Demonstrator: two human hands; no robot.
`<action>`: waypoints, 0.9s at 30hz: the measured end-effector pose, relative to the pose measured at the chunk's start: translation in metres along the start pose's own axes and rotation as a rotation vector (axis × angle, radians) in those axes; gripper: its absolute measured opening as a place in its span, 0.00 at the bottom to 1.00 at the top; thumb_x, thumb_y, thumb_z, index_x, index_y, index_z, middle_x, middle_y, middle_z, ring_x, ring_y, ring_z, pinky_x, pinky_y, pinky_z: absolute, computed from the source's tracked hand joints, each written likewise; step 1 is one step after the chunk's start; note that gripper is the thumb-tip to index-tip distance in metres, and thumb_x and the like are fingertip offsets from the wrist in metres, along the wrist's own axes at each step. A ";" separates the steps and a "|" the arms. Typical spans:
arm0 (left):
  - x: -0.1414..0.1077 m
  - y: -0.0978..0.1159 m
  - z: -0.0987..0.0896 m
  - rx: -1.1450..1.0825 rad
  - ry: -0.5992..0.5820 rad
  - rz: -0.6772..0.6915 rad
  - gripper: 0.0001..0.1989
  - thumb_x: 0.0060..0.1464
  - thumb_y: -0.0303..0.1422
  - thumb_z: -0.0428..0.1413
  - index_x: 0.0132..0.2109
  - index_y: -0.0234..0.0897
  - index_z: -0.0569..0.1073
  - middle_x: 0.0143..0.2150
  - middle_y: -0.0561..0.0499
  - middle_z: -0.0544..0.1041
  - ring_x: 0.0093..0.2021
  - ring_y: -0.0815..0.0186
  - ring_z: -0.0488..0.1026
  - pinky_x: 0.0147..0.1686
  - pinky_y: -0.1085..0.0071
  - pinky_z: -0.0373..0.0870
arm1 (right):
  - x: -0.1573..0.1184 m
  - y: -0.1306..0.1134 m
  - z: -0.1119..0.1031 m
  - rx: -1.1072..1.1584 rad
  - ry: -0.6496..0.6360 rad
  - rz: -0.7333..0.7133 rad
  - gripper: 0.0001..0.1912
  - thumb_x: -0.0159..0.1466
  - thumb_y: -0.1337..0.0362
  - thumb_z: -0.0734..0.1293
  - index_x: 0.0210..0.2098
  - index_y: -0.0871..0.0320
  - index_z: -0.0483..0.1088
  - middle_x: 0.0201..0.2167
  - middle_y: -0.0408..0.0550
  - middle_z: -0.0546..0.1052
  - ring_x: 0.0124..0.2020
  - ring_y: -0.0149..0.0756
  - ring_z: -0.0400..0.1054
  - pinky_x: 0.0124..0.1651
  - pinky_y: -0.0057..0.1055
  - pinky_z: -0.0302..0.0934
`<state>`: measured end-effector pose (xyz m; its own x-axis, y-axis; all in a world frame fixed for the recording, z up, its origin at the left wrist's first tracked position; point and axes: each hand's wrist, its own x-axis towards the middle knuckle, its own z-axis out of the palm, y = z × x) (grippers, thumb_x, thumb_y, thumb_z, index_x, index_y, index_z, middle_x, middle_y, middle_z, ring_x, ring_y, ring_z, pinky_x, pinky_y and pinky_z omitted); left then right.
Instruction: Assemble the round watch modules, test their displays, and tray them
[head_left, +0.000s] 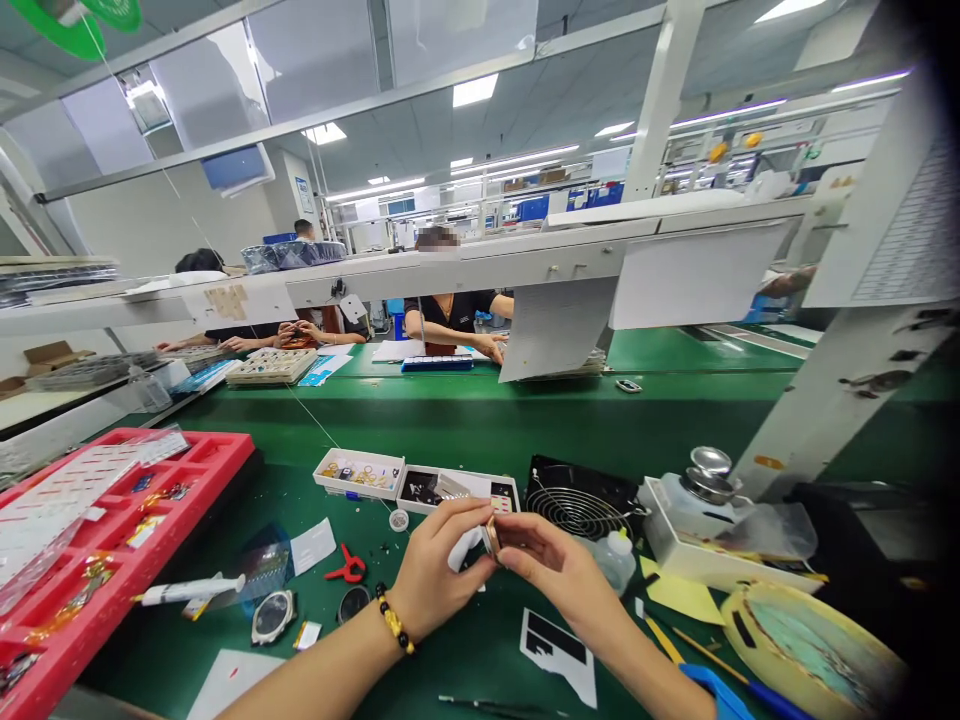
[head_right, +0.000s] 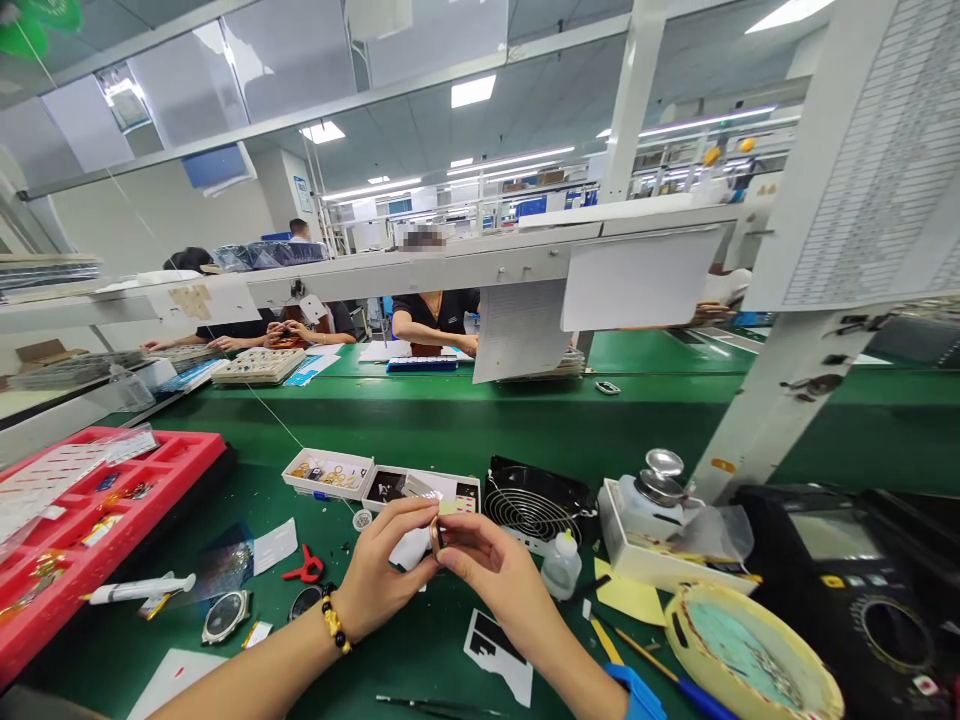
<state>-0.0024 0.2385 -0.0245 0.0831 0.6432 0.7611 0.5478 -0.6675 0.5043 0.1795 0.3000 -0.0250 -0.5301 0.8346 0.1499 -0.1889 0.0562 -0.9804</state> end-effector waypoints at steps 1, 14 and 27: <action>-0.001 0.000 0.000 0.006 0.003 0.002 0.28 0.57 0.23 0.64 0.63 0.44 0.71 0.58 0.43 0.76 0.58 0.58 0.76 0.60 0.59 0.77 | 0.000 0.000 0.001 0.014 -0.006 -0.005 0.23 0.54 0.47 0.81 0.44 0.53 0.81 0.45 0.53 0.82 0.49 0.50 0.77 0.55 0.44 0.73; -0.007 -0.012 -0.003 0.192 -0.029 0.086 0.28 0.60 0.26 0.63 0.66 0.43 0.68 0.59 0.42 0.76 0.57 0.59 0.77 0.58 0.62 0.78 | 0.006 0.009 0.004 0.097 -0.018 0.000 0.26 0.50 0.44 0.82 0.40 0.55 0.81 0.42 0.53 0.83 0.47 0.50 0.78 0.53 0.43 0.73; -0.002 -0.014 -0.004 0.160 -0.026 -0.004 0.29 0.53 0.22 0.64 0.61 0.43 0.72 0.54 0.43 0.76 0.53 0.58 0.77 0.54 0.60 0.79 | 0.009 0.007 0.006 0.063 -0.018 0.054 0.31 0.52 0.38 0.79 0.44 0.55 0.83 0.47 0.56 0.83 0.50 0.54 0.78 0.55 0.48 0.73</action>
<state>-0.0130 0.2449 -0.0314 0.1012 0.6569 0.7472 0.6740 -0.5977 0.4342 0.1686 0.3046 -0.0298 -0.5556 0.8253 0.1003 -0.2113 -0.0235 -0.9771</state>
